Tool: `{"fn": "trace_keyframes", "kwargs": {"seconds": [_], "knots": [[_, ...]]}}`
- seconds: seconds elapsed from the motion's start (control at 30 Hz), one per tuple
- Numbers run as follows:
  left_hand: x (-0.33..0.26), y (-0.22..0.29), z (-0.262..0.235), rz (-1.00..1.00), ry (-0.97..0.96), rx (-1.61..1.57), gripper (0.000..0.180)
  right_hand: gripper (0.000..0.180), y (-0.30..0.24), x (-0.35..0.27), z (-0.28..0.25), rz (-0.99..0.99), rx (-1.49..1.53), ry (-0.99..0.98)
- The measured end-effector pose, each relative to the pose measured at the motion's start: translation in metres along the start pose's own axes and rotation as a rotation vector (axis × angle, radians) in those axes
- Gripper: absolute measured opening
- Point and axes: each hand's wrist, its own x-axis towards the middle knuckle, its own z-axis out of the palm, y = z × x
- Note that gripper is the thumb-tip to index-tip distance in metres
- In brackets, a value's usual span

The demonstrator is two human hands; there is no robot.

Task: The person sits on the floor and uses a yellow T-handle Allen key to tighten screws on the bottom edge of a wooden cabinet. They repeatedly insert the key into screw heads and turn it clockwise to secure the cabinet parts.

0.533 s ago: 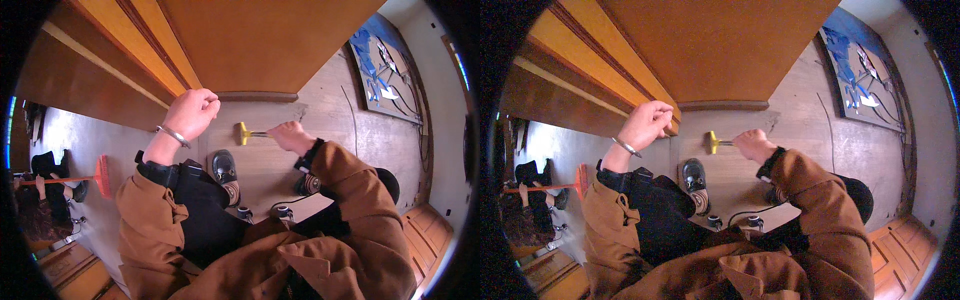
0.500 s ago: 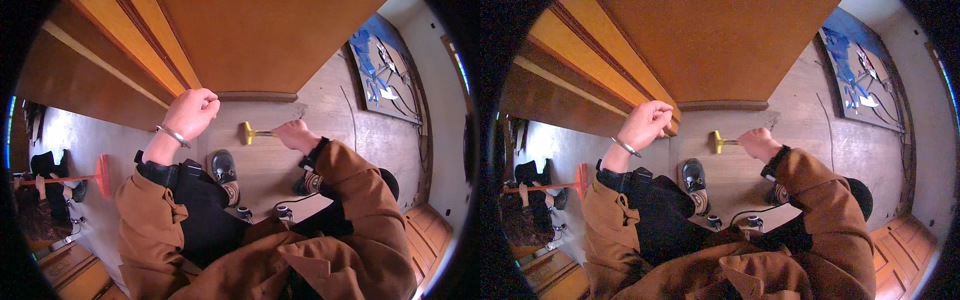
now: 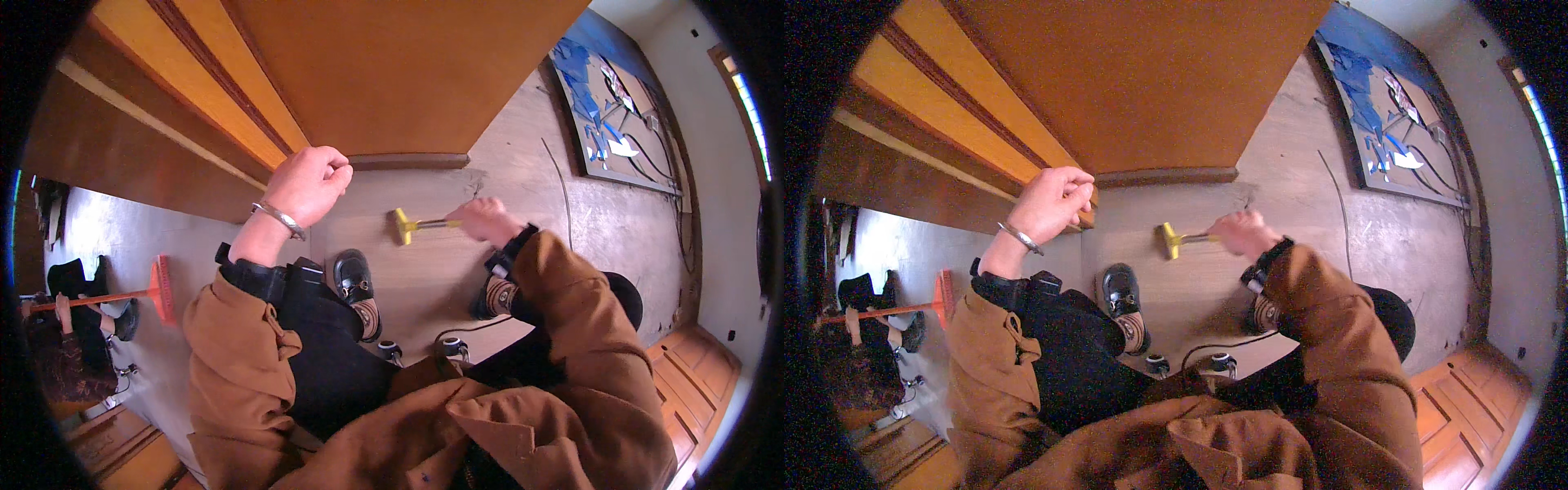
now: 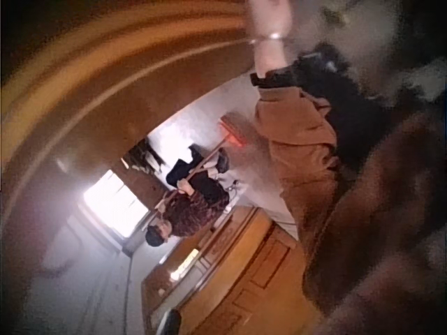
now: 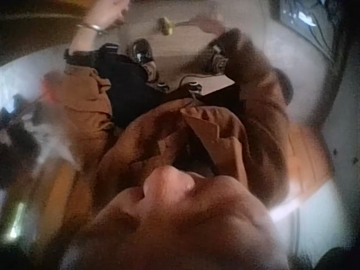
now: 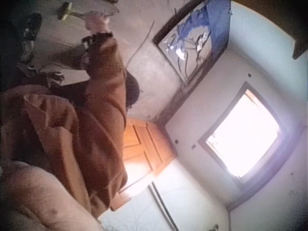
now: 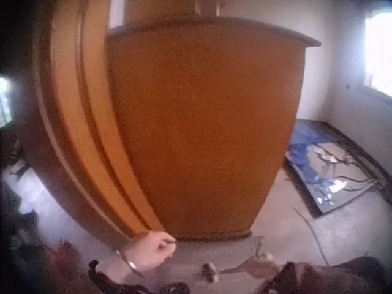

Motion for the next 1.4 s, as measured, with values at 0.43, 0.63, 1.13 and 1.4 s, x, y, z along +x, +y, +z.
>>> {"fn": "trace_keyframes", "kwargs": {"seconds": [0.43,0.63,1.13,1.4], "knots": [[0.01,0.02,0.005,0.046,-0.089,0.068,0.026,0.031,0.022,0.01,-0.014,0.066,0.009,0.079],[0.011,0.023,0.01,0.026,-0.069,0.07,0.027,0.031,0.037,0.006,-0.008,0.098,0.044,0.071],[0.019,0.028,0.02,0.025,-0.069,0.097,0.028,0.025,-0.016,0.042,-0.01,0.071,0.102,0.167],[0.018,0.03,0.018,0.008,-0.084,0.11,0.029,0.025,0.053,0.029,0.017,0.253,0.24,0.146]]}}
